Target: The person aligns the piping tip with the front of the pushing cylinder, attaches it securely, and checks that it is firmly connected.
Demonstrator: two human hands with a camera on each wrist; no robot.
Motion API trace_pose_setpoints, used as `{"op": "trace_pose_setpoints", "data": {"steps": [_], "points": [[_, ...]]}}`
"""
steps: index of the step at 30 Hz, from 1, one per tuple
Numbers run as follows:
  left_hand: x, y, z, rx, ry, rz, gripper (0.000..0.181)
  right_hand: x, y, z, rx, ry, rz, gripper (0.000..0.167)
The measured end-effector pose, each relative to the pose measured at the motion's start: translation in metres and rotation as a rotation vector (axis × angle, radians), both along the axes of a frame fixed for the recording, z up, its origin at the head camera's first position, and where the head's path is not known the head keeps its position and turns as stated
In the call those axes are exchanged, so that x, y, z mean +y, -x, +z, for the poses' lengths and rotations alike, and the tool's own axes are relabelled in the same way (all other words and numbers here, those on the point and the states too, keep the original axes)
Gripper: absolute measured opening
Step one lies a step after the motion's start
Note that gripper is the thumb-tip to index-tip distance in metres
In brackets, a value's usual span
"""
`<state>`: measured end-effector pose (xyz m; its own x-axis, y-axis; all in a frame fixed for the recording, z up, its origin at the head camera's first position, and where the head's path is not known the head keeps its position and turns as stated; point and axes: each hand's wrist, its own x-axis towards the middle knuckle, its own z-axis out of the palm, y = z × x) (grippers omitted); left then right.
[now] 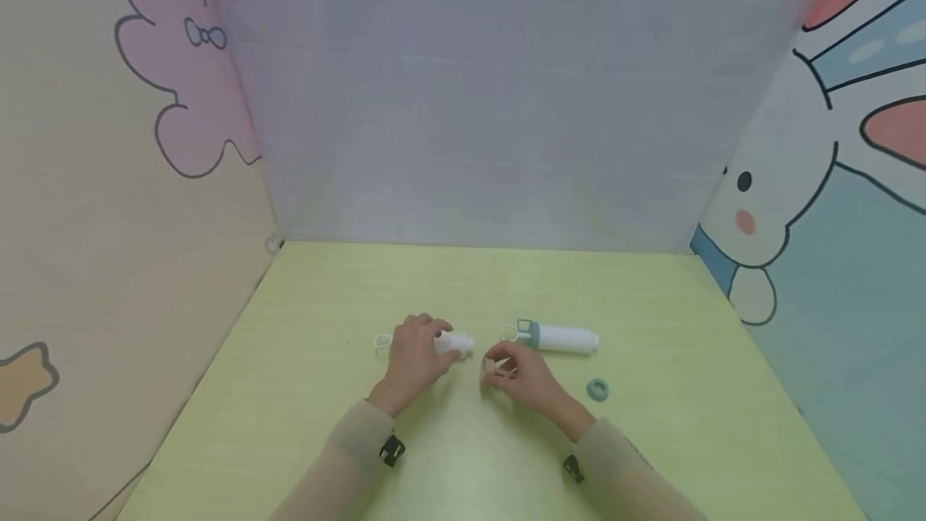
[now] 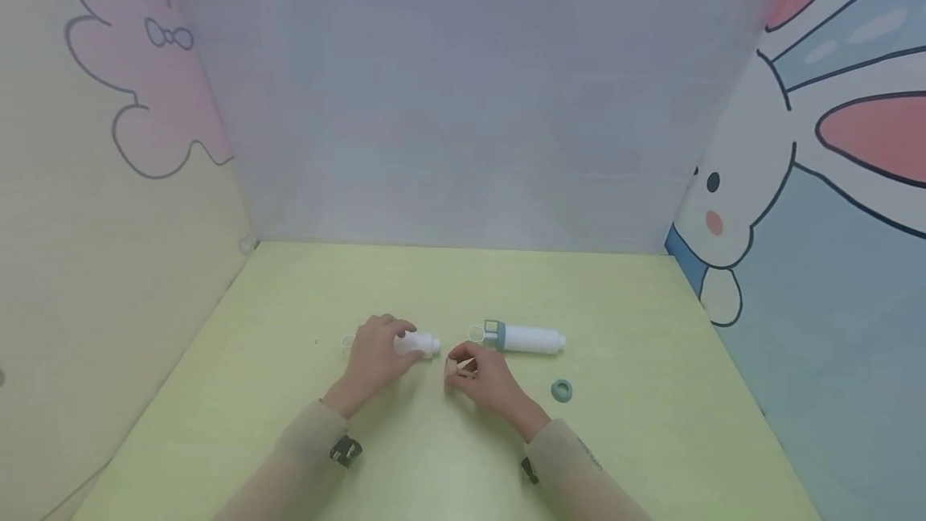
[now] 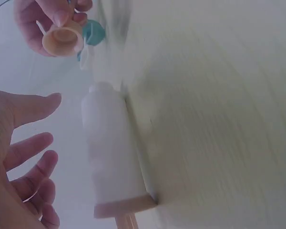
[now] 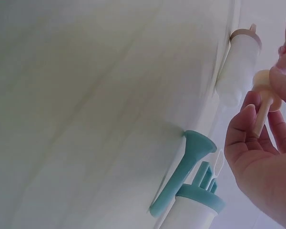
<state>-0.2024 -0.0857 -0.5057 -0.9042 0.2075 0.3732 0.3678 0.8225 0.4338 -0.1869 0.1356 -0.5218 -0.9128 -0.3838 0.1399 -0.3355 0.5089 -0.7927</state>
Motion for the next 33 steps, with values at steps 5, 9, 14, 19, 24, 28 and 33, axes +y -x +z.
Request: {"op": "trace_pose_setpoints", "data": {"steps": [5, 9, 14, 19, 24, 28, 33], "points": [[-0.016, 0.010, -0.002, 0.004, 0.224, 0.016, 0.059, 0.001, 0.000, 0.001, -0.011, -0.003, 0.006, 0.026], [-0.027, 0.017, -0.011, -0.072, 0.244, -0.002, 0.073, 0.001, 0.001, 0.001, -0.012, -0.017, 0.010, 0.026], [-0.033, 0.021, -0.017, -0.129, 0.200, -0.028, 0.077, 0.003, 0.001, 0.000, -0.031, -0.014, 0.016, 0.026], [-0.031, 0.022, -0.017, -0.161, 0.212, -0.043, 0.069, 0.004, 0.002, 0.000, -0.045, -0.010, 0.012, 0.026], [-0.029, 0.021, -0.018, -0.160, 0.197, -0.074, 0.059, 0.005, 0.003, 0.000, -0.051, -0.004, 0.012, 0.027], [-0.025, 0.018, -0.017, -0.139, 0.192, -0.094, 0.052, 0.006, 0.002, -0.001, -0.043, 0.006, 0.014, 0.026], [-0.023, 0.018, -0.018, -0.124, 0.207, -0.103, 0.049, 0.007, 0.002, -0.002, -0.040, 0.002, 0.006, 0.026]]}}
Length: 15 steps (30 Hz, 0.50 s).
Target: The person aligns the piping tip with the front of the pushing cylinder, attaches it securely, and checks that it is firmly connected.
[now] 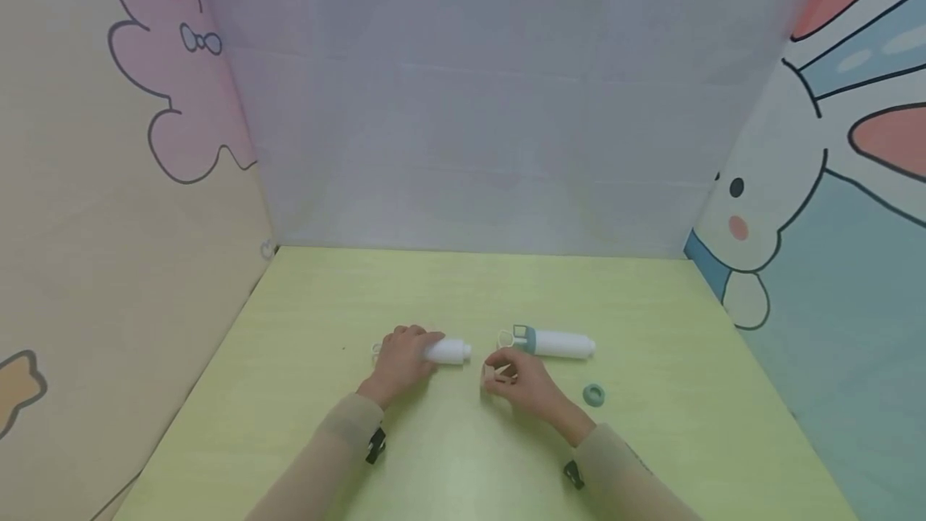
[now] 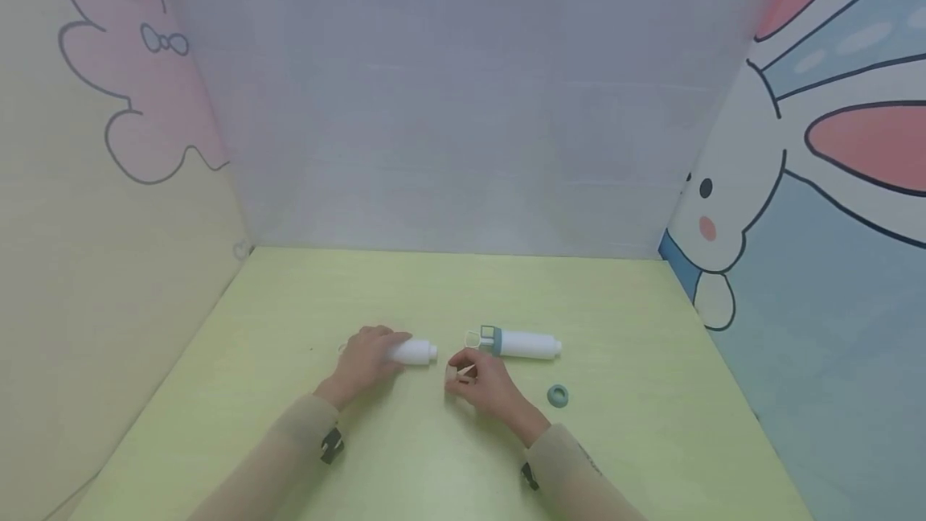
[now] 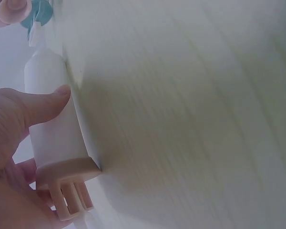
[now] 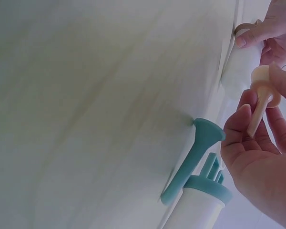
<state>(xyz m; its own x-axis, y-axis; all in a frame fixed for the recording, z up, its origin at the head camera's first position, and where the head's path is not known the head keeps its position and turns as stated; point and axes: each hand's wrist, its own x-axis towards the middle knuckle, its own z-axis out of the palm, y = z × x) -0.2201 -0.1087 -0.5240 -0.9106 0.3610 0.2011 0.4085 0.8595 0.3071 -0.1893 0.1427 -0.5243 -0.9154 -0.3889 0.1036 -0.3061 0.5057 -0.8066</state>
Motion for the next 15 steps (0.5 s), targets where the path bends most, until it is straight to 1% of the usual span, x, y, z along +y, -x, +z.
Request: {"op": "trace_pose_setpoints", "data": {"steps": [3, 6, 11, 15], "points": [[0.0001, 0.0000, -0.0017, 0.029, 0.012, -0.009, 0.048, 0.0002, -0.0009, 0.0002, -0.010, 0.002, -0.002, 0.026], [-0.0006, -0.0002, -0.0034, 0.049, 0.002, -0.026, 0.046, 0.0003, -0.0016, 0.0015, -0.016, -0.001, -0.008, 0.026], [-0.0001, -0.0026, -0.0026, 0.036, -0.032, -0.038, 0.045, 0.0017, -0.0010, 0.0019, -0.010, -0.010, -0.020, 0.026], [0.0008, -0.0062, 0.0012, 0.051, -0.054, -0.040, 0.044, 0.0023, 0.0008, 0.0006, -0.011, -0.027, -0.026, 0.027]]}}
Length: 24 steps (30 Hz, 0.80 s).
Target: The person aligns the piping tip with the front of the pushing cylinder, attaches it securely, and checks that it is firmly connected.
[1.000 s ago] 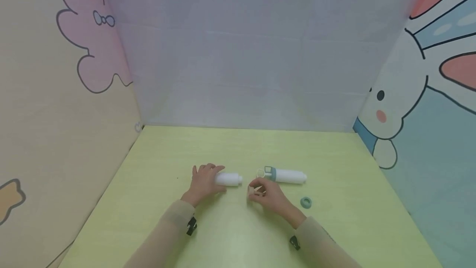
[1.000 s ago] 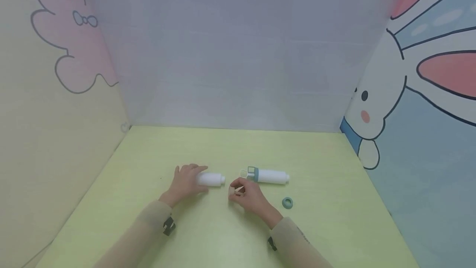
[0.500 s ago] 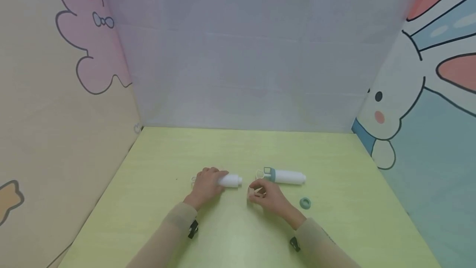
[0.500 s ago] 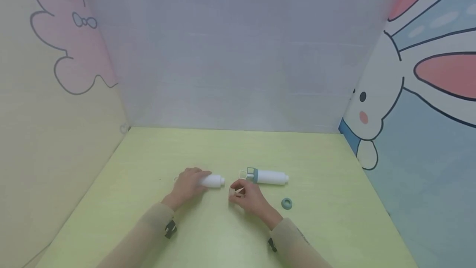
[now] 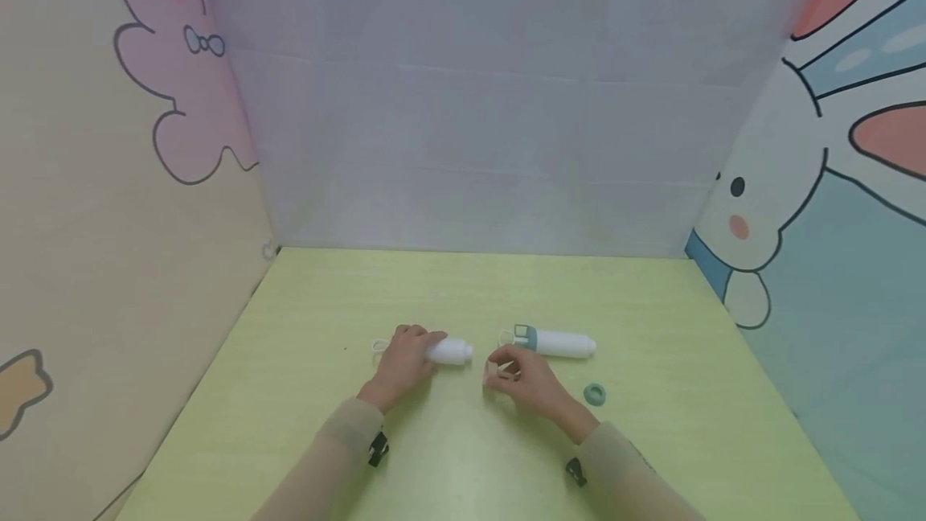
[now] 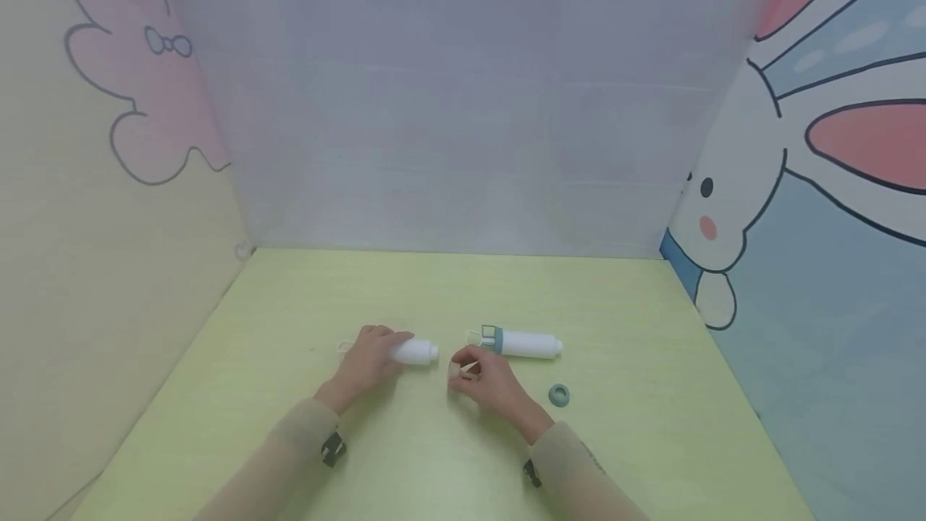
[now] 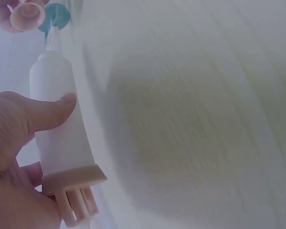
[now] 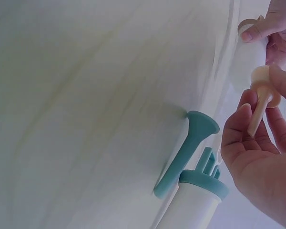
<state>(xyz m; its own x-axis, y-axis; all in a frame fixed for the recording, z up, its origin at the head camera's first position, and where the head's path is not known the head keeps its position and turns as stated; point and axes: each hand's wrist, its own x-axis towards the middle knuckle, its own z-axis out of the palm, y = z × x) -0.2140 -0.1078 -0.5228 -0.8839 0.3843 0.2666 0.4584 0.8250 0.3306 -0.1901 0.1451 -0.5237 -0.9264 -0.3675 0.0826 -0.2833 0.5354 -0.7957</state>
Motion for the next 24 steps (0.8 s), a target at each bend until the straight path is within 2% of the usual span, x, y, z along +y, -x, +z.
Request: {"op": "trace_pose_setpoints", "data": {"steps": [6, 15, 24], "points": [[0.002, -0.006, 0.008, 0.046, -0.027, -0.011, 0.044, 0.003, 0.002, 0.007, 0.024, -0.006, 0.000, 0.027], [0.007, -0.018, 0.023, 0.121, -0.011, -0.042, 0.047, 0.007, 0.004, 0.022, 0.048, 0.037, 0.013, 0.028], [0.015, -0.026, 0.036, 0.137, -0.030, -0.056, 0.050, 0.008, 0.006, 0.026, 0.061, 0.053, 0.014, 0.027]]}}
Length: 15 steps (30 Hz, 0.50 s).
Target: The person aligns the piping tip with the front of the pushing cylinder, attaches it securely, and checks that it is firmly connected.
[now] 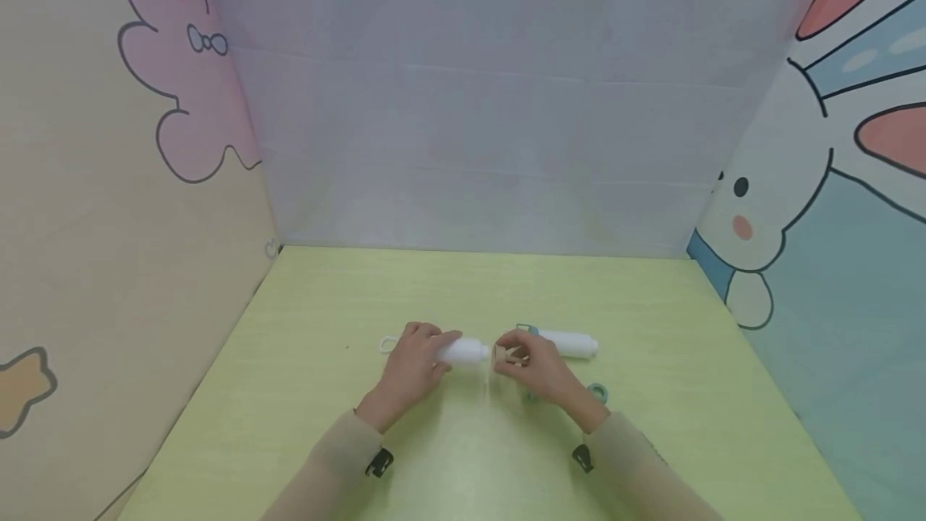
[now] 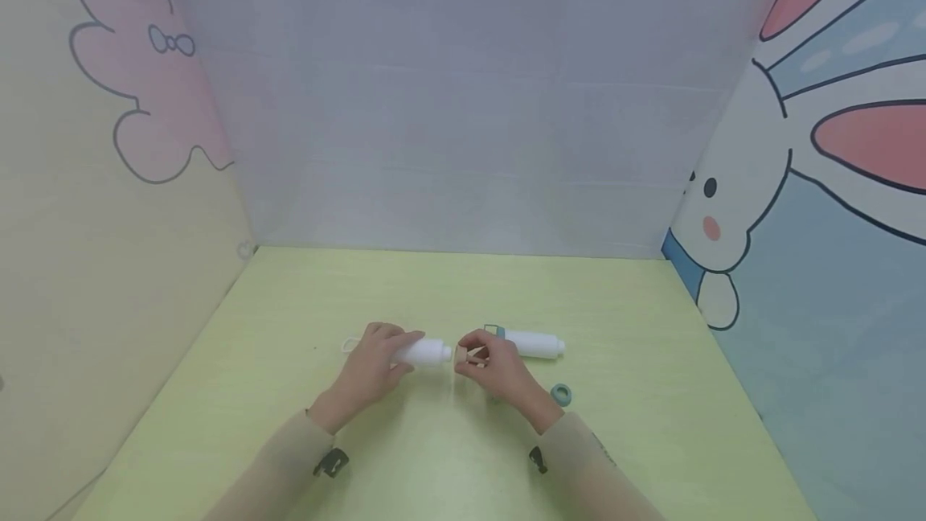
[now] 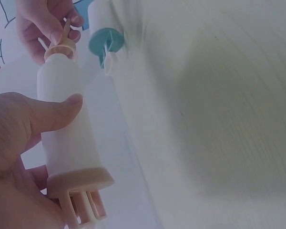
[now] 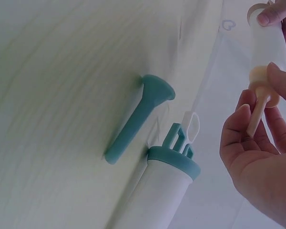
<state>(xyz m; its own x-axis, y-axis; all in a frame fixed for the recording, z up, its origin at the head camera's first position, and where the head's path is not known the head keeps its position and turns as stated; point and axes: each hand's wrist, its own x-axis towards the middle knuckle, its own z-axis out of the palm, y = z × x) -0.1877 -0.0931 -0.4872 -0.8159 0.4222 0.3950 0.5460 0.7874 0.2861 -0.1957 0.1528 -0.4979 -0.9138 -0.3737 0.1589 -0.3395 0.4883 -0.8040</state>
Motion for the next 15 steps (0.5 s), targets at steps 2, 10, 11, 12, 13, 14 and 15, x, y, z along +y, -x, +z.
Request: {"op": "trace_pose_setpoints", "data": {"steps": [2, 10, 11, 12, 13, 14, 15], "points": [[0.0015, -0.0008, 0.0013, 0.002, 0.000, -0.004, 0.051, 0.0002, 0.0004, 0.0005, 0.003, 0.009, 0.005, 0.027], [0.0052, -0.0021, 0.0039, 0.017, 0.028, -0.006, 0.050, -0.0011, -0.0011, 0.0044, -0.009, 0.024, 0.008, 0.027], [0.0058, -0.0018, 0.0034, 0.017, 0.033, -0.004, 0.050, -0.0011, -0.0010, 0.0042, -0.008, 0.023, 0.009, 0.027], [0.0065, -0.0017, 0.0032, 0.014, 0.036, -0.002, 0.050, -0.0011, -0.0013, 0.0044, -0.008, 0.021, 0.008, 0.027], [0.0072, -0.0017, 0.0030, 0.011, 0.037, -0.001, 0.050, -0.0012, -0.0017, 0.0046, -0.010, 0.019, 0.007, 0.027], [0.0079, -0.0017, 0.0027, 0.010, 0.036, -0.001, 0.050, -0.0011, -0.0017, 0.0045, -0.008, 0.017, 0.009, 0.027], [0.0086, -0.0015, 0.0022, 0.011, 0.040, 0.000, 0.050, -0.0011, -0.0019, 0.0046, -0.007, 0.017, 0.010, 0.026]]}}
